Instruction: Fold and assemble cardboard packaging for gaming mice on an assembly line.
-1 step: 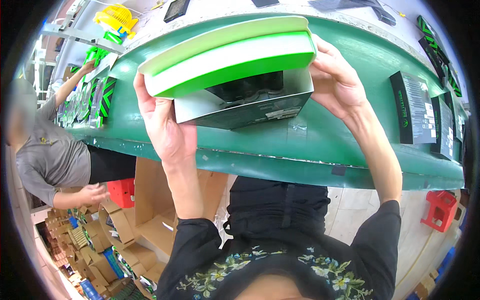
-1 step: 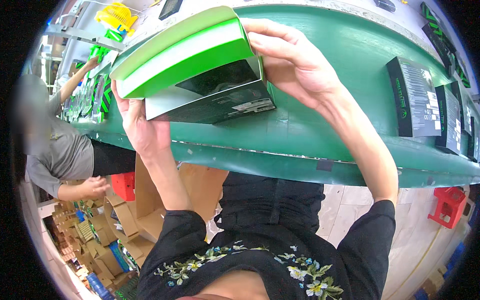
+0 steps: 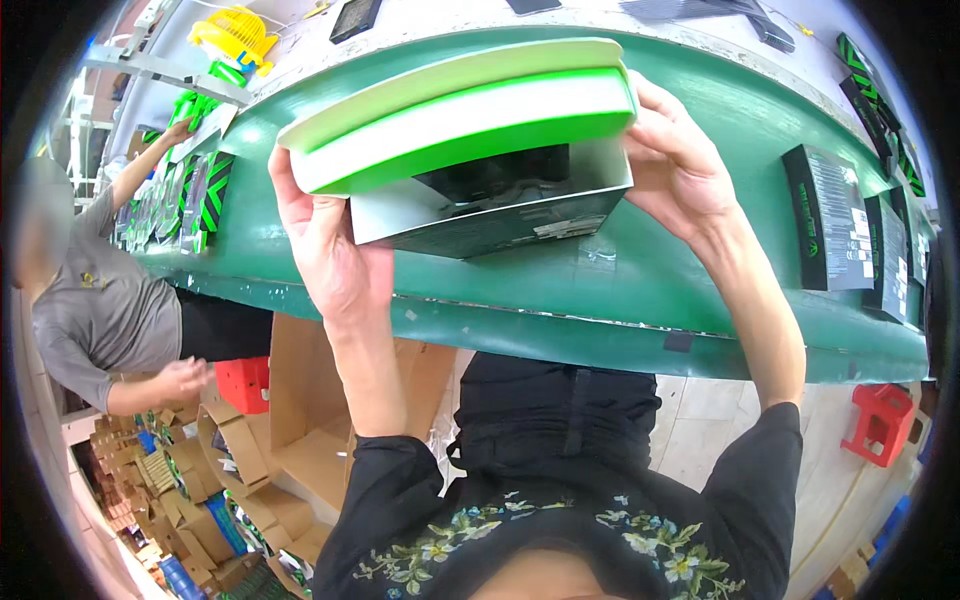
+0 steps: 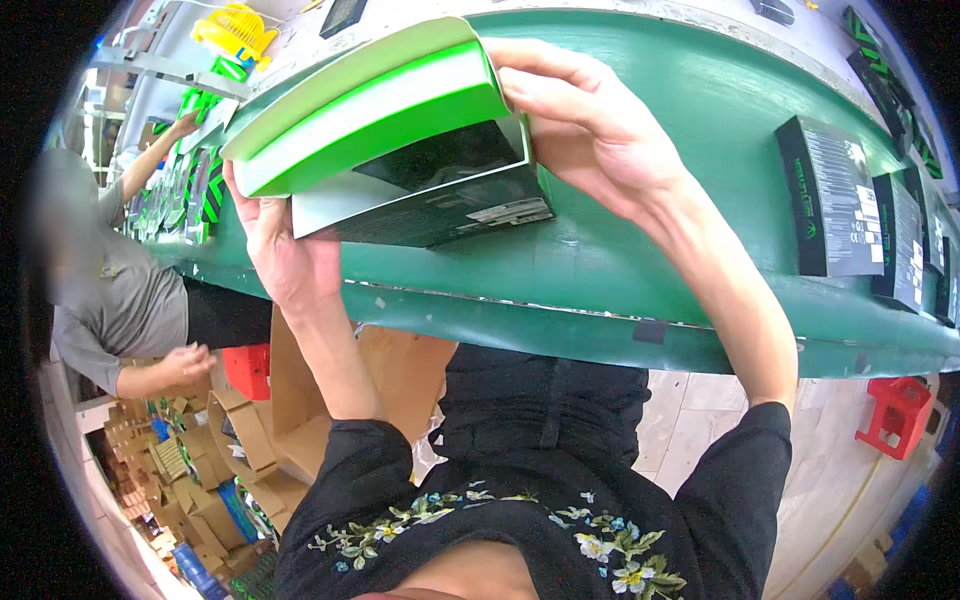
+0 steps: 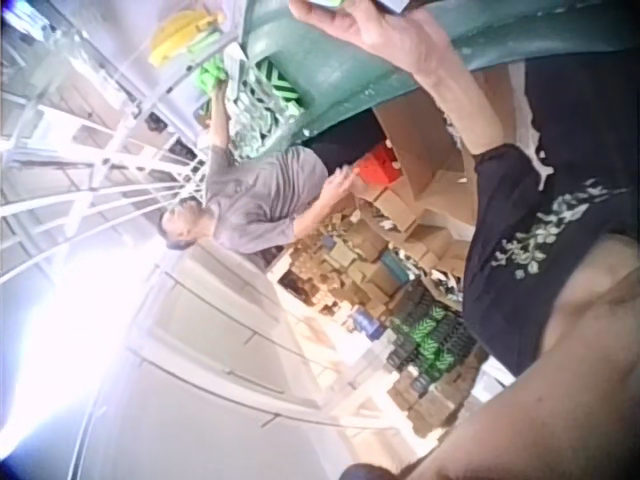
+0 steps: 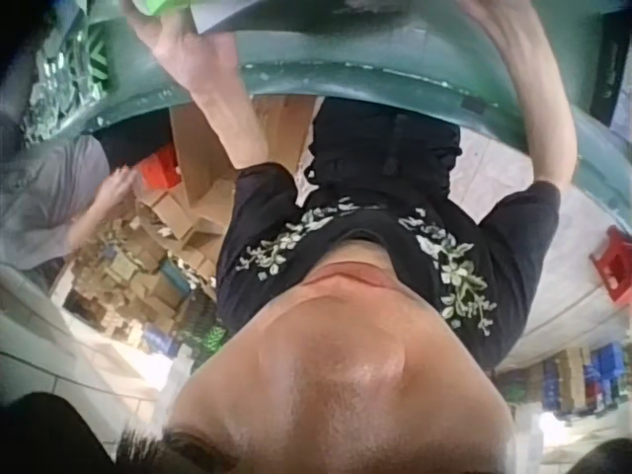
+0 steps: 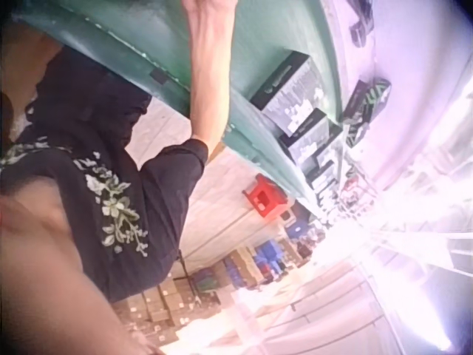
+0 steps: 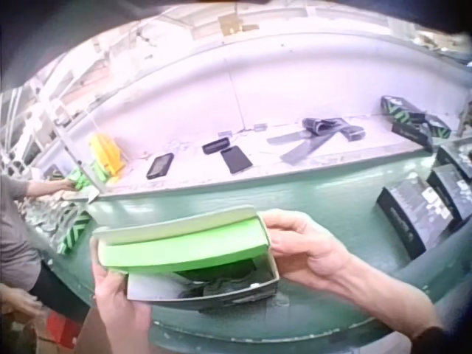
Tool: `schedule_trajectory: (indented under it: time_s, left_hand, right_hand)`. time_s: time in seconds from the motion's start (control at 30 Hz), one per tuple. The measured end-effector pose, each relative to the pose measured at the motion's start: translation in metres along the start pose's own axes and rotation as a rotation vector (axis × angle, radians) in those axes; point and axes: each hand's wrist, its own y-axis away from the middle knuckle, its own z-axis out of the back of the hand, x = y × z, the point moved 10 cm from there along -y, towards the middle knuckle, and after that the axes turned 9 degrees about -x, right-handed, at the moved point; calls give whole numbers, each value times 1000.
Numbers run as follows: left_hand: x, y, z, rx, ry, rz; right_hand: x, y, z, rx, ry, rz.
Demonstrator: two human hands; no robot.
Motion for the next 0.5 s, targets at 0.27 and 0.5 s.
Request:
schedule_trajectory:
  time_s: [0.27,0.5]
  left_hand:
    - [6,5,-12,235,104,-91]
    - [4,3,-9,69,-99,-22]
  right_hand:
    - [0,-1,16,9,119,14]
    - [6,6,19,-49,48,-19]
